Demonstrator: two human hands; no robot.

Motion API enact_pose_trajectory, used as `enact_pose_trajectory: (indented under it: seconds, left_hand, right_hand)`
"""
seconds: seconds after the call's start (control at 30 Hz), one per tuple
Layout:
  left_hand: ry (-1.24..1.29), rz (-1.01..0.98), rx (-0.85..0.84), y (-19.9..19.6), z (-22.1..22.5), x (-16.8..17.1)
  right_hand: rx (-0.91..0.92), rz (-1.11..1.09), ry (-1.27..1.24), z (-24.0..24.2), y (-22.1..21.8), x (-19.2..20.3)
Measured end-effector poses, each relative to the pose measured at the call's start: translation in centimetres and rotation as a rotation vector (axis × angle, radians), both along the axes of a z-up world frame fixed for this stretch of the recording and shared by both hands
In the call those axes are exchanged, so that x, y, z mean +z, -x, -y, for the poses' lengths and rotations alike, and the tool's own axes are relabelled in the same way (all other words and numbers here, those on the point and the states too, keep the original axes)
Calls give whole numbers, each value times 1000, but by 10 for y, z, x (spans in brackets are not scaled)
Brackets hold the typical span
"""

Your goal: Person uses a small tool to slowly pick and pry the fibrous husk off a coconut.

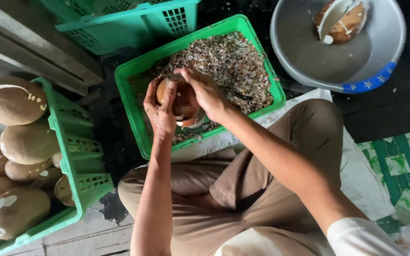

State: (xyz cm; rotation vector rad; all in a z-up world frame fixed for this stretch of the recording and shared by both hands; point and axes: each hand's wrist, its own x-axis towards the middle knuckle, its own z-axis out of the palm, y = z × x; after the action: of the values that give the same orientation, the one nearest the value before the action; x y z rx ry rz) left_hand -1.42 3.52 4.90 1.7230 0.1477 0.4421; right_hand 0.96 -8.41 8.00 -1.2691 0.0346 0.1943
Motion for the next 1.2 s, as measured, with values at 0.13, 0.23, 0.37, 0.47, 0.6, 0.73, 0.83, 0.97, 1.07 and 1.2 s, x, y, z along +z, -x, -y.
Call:
enact_pose_trajectory:
  seconds: [0.13,0.23,0.37,0.47,0.6,0.73,0.83,0.97,1.07,1.2]
  left_hand:
    - [-181,13,94,2,-4,-9]
    - [-360,-28,163,2,-2,-21]
    - [-388,-134,167,-1,-1,-26]
    - [-344,-245,130,-7,-4,-30]
    - [-237,-318,72,-10,-4,-19]
    - [-204,-269,58,-8,-3,-12]
    - [-131,-286,74,-8,-1,0]
    - [-160,-305,143,-12,-3,-5]
    - [-160,-321,158,-14,-1,-8]
    - [-155,-298,129,-13,-6,-15]
  right_hand:
    - [-13,93,85,-3,-3,-21]
    - [-27,193,276,-1,-9,-33]
    - [-7,303,588,3,-9,-30]
    - [68,141,524,-1,-3,-22]
    - [79,60,452,1,-14,-38]
    - [136,25,439,-2,-7,-21]
    - [146,36,455,0,-7,-15]
    - [150,24,511,5,-5,-10]
    - [146,15,554,11,-10,-26]
    - [176,53,574,9,-21,-73]
